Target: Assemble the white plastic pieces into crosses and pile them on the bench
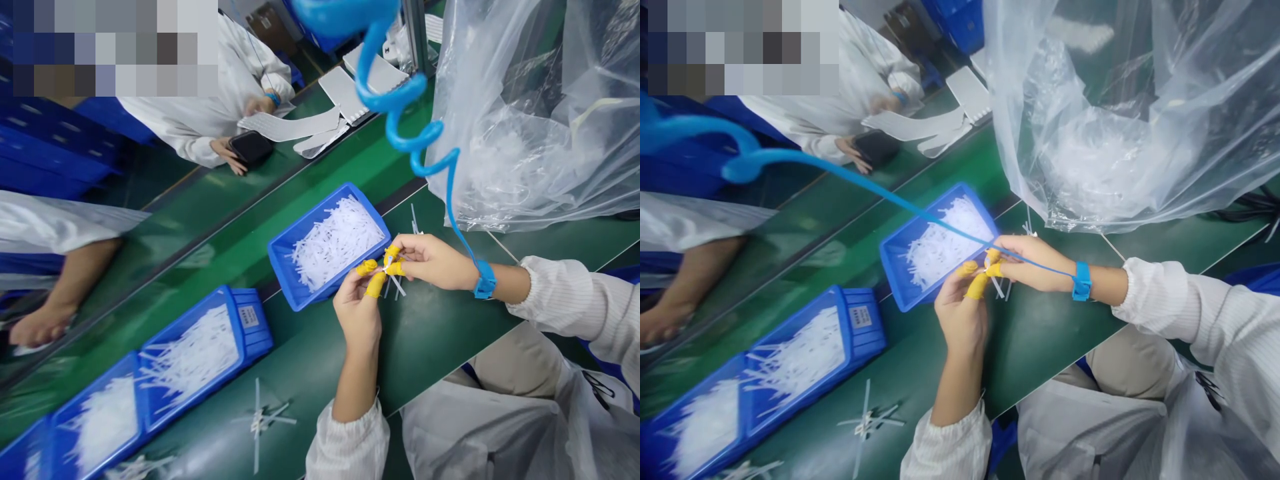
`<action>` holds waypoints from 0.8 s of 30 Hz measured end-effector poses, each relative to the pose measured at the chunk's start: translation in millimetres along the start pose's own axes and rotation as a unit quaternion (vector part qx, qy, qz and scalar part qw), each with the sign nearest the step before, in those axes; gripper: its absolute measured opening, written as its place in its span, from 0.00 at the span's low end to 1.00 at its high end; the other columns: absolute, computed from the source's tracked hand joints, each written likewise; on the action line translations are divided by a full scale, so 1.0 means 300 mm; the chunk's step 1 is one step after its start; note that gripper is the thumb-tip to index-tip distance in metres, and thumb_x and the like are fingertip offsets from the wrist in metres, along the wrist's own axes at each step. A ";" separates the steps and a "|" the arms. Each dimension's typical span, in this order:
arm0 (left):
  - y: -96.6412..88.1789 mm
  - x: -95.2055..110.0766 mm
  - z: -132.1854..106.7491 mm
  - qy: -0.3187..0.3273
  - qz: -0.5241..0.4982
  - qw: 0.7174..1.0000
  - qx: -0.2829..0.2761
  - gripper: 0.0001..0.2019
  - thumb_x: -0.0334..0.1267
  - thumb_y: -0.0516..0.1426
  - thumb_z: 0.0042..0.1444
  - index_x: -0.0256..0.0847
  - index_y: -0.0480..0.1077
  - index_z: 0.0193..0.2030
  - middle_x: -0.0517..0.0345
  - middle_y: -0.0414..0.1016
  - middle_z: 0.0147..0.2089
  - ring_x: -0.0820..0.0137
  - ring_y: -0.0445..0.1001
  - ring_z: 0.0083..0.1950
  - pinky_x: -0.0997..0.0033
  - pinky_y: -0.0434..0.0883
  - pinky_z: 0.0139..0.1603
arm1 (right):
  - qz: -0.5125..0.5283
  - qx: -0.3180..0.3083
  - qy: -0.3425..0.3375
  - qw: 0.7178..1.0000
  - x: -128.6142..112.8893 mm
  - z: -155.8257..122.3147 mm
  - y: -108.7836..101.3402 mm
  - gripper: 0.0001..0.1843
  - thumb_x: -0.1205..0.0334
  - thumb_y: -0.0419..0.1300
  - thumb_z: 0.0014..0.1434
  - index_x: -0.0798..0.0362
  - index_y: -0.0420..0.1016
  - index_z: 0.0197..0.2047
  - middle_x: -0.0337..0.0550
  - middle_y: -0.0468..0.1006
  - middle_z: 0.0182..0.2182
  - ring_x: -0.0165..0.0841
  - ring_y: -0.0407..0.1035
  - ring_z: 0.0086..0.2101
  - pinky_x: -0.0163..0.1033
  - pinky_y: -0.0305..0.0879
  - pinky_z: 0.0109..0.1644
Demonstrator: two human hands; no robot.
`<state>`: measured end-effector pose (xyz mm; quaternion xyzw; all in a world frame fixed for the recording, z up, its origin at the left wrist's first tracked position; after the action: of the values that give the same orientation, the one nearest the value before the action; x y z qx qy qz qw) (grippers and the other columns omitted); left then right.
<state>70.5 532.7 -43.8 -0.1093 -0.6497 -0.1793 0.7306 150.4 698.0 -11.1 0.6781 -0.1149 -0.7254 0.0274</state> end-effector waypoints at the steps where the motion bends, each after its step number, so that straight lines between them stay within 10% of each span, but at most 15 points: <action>1: 0.000 0.005 -0.001 0.005 -0.002 1.000 -0.003 0.17 0.47 0.77 0.53 0.43 0.84 0.44 0.57 0.86 0.42 0.68 0.85 0.43 0.67 0.83 0.50 | -0.002 -0.001 -0.004 1.000 -0.001 0.000 0.000 0.05 0.61 0.66 0.63 0.52 0.76 0.41 0.37 0.75 0.34 0.29 0.68 0.32 0.34 0.67 0.34; 24: 0.004 0.055 0.002 0.062 0.044 0.996 -0.049 0.14 0.44 0.76 0.56 0.42 0.84 0.44 0.53 0.88 0.43 0.66 0.88 0.45 0.67 0.86 0.51 | -0.067 -0.004 -0.009 0.998 0.004 0.008 -0.021 0.03 0.63 0.65 0.59 0.53 0.78 0.35 0.35 0.79 0.27 0.29 0.72 0.29 0.34 0.66 0.35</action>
<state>71.9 532.2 -27.2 -0.1625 -0.5880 -0.1849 0.7705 148.6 704.3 -13.6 0.6774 -0.0665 -0.7323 -0.0199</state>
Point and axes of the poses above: each hand's wrist, its own z-axis towards the middle knuckle, its own y-axis out of the palm, x = y × z, the point moved 5 cm from there along z, towards the middle knuckle
